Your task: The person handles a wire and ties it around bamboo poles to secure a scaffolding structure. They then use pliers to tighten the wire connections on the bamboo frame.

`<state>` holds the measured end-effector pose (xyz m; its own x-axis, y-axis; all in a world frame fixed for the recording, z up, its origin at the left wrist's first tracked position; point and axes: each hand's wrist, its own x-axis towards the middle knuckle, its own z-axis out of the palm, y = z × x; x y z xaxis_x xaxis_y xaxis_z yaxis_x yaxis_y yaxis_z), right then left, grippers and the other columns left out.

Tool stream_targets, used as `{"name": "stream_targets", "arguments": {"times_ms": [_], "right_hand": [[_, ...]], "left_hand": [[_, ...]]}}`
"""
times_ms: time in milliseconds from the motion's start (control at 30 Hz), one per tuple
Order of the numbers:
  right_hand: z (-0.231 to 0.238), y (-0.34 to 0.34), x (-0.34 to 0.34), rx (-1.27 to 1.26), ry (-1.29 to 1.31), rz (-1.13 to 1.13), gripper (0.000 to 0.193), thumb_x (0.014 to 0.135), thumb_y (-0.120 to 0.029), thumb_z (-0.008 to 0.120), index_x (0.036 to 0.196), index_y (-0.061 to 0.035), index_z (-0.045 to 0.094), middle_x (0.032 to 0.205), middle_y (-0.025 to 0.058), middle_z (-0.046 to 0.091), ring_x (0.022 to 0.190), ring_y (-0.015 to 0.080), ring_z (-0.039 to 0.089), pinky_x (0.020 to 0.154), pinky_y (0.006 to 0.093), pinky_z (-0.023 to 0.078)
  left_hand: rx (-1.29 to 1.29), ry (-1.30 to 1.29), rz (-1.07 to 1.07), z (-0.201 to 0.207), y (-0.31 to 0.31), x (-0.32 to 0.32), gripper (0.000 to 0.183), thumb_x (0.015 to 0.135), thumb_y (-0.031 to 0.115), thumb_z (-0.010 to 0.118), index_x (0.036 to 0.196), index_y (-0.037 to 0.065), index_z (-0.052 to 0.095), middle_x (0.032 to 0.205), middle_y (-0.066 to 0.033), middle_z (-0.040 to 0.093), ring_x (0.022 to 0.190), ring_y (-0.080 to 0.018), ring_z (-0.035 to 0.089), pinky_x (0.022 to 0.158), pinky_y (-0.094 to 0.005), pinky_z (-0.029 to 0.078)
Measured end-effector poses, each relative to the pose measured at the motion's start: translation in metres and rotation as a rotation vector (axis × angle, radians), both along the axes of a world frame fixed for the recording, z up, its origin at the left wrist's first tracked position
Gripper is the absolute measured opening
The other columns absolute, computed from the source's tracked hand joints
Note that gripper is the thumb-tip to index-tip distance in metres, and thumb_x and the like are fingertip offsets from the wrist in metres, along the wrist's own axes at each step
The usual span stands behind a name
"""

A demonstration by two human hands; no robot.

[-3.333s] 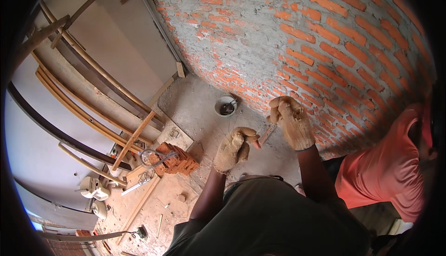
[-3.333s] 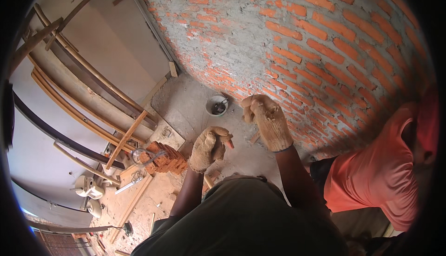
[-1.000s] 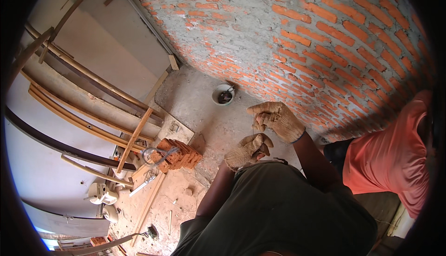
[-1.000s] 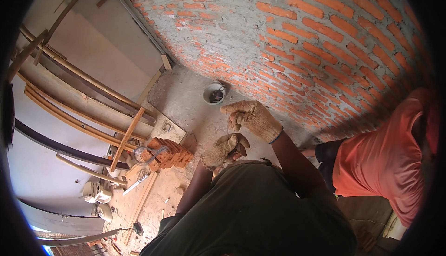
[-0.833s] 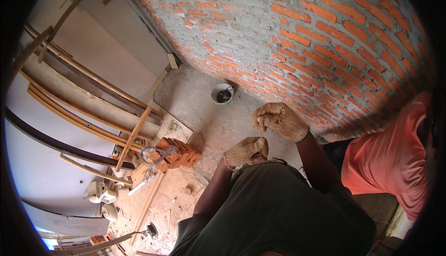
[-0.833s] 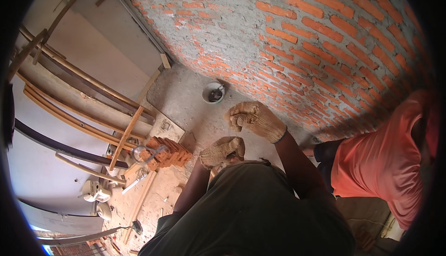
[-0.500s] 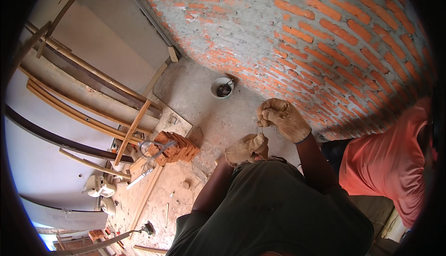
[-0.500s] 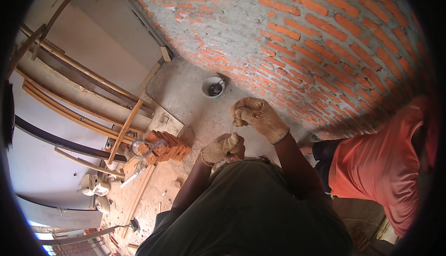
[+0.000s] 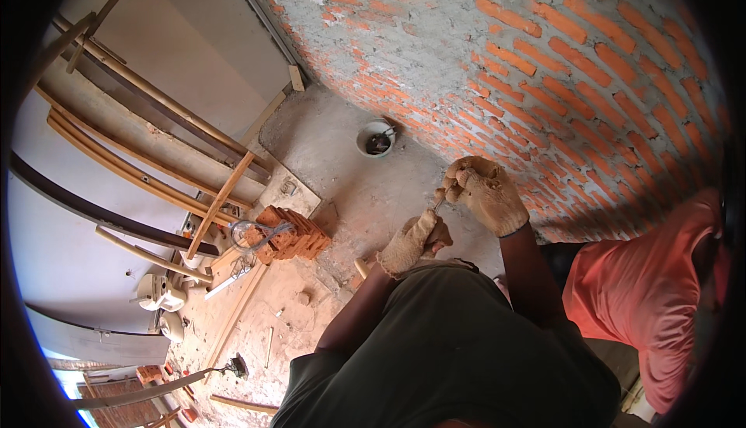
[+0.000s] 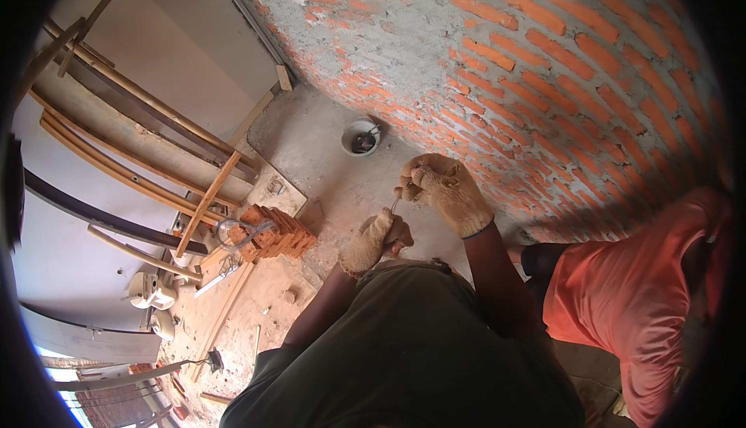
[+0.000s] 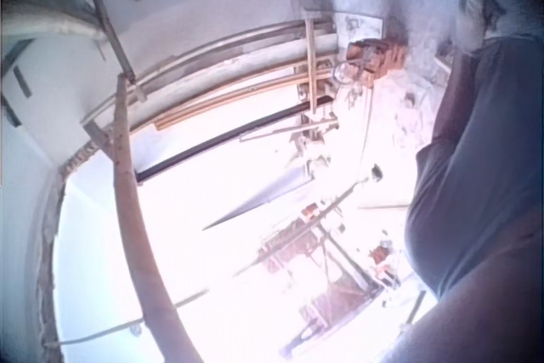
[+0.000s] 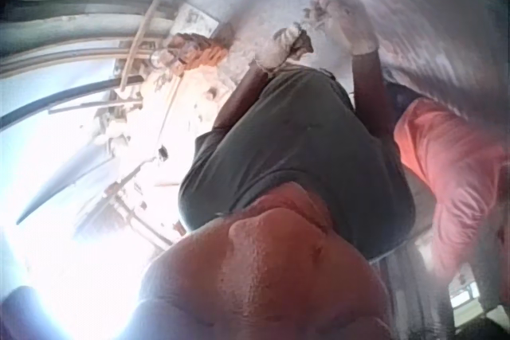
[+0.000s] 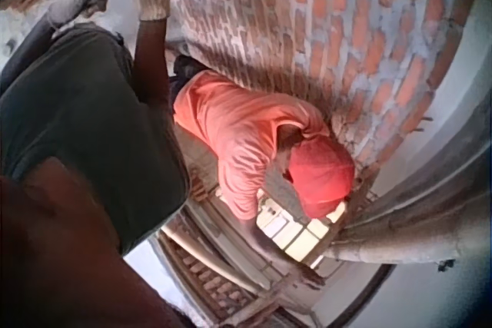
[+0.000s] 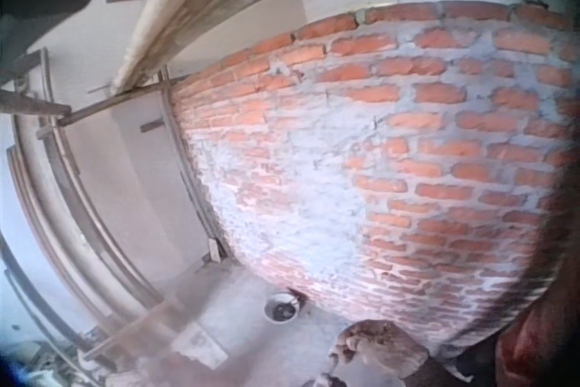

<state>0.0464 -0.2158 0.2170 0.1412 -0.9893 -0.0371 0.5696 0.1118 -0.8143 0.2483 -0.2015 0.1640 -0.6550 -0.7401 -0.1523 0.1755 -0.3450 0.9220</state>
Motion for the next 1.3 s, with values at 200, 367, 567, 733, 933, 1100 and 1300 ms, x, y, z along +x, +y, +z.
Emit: {"name": "stream_targets", "arguments": {"times_ms": [200, 367, 567, 733, 933, 1100, 1300], "right_hand": [[0.001, -0.003, 0.011, -0.018, -0.194, -0.009, 0.011, 0.102, -0.006, 0.063, 0.108, 0.0032, 0.064, 0.094, 0.0096, 0.063, 0.086, 0.0215, 0.063, 0.089, 0.0463, 0.058], [0.001, -0.007, 0.01, -0.024, -0.084, 0.013, 0.015, 0.1, -0.012, 0.068, 0.107, 0.0011, 0.065, 0.092, 0.0078, 0.063, 0.078, 0.0181, 0.062, 0.094, 0.048, 0.057], [-0.009, -0.004, -0.003, -0.083, 0.137, 0.065, 0.02, 0.096, -0.016, 0.075, 0.103, -0.0011, 0.065, 0.089, 0.0077, 0.065, 0.075, 0.0176, 0.065, 0.1, 0.0493, 0.056], [0.0, -0.008, -0.001, -0.076, -0.009, -0.088, 0.02, 0.098, -0.02, 0.073, 0.103, -0.0015, 0.065, 0.088, 0.0075, 0.066, 0.073, 0.0176, 0.065, 0.101, 0.0522, 0.056], [0.004, -0.031, -0.035, -0.084, -0.166, -0.526, 0.012, 0.104, -0.014, 0.064, 0.107, -0.0035, 0.064, 0.096, 0.0067, 0.063, 0.086, 0.0174, 0.064, 0.11, 0.061, 0.05], [0.001, -0.038, -0.08, -0.143, -0.266, -0.676, 0.025, 0.104, -0.017, 0.064, 0.119, 0.0016, 0.057, 0.108, 0.0058, 0.06, 0.099, 0.0168, 0.063, 0.116, 0.0586, 0.047], [0.01, -0.027, -0.113, -0.221, -0.31, -0.732, 0.025, 0.104, -0.017, 0.064, 0.121, 0.0008, 0.056, 0.099, 0.0073, 0.059, 0.09, 0.0174, 0.065, 0.119, 0.0542, 0.045]], "left_hand": [[-0.079, -0.072, 0.028, -0.007, -0.003, 0.011, 0.063, 0.106, 0.062, 0.045, 0.081, 0.006, 0.059, 0.071, 0.0, 0.052, 0.067, -0.0105, 0.045, 0.061, -0.03, 0.04], [-0.133, -0.216, 0.16, 0.015, 0.005, 0.006, 0.062, 0.104, 0.061, 0.049, 0.083, 0.006, 0.064, 0.072, -0.0012, 0.057, 0.066, -0.0106, 0.049, 0.063, -0.0297, 0.042], [-0.032, -0.238, -0.048, 0.004, 0.002, 0.025, 0.06, 0.104, 0.059, 0.051, 0.082, 0.005, 0.064, 0.072, 0.0004, 0.057, 0.068, -0.0097, 0.049, 0.062, -0.0289, 0.041], [-0.088, -0.191, 0.052, 0.014, 0.006, 0.022, 0.055, 0.104, 0.057, 0.054, 0.087, 0.006, 0.065, 0.079, -0.0002, 0.06, 0.07, -0.0093, 0.051, 0.063, -0.0289, 0.044], [-0.227, -0.252, -0.018, -0.017, 0.002, 0.042, 0.055, 0.105, 0.056, 0.052, 0.101, 0.002, 0.061, 0.082, -0.0062, 0.061, 0.074, -0.0141, 0.054, 0.069, -0.0337, 0.047], [-0.445, -0.45, -0.055, -0.02, -0.002, 0.062, 0.052, 0.107, 0.051, 0.051, 0.099, 0.0, 0.06, 0.078, -0.015, 0.059, 0.075, -0.0254, 0.06, 0.072, -0.0411, 0.048], [-0.762, -0.788, -0.07, -0.015, -0.016, 0.068, 0.039, 0.104, 0.039, 0.057, 0.103, 0.001, 0.063, 0.087, -0.0234, 0.065, 0.086, -0.0404, 0.067, 0.075, -0.0464, 0.052]]}}
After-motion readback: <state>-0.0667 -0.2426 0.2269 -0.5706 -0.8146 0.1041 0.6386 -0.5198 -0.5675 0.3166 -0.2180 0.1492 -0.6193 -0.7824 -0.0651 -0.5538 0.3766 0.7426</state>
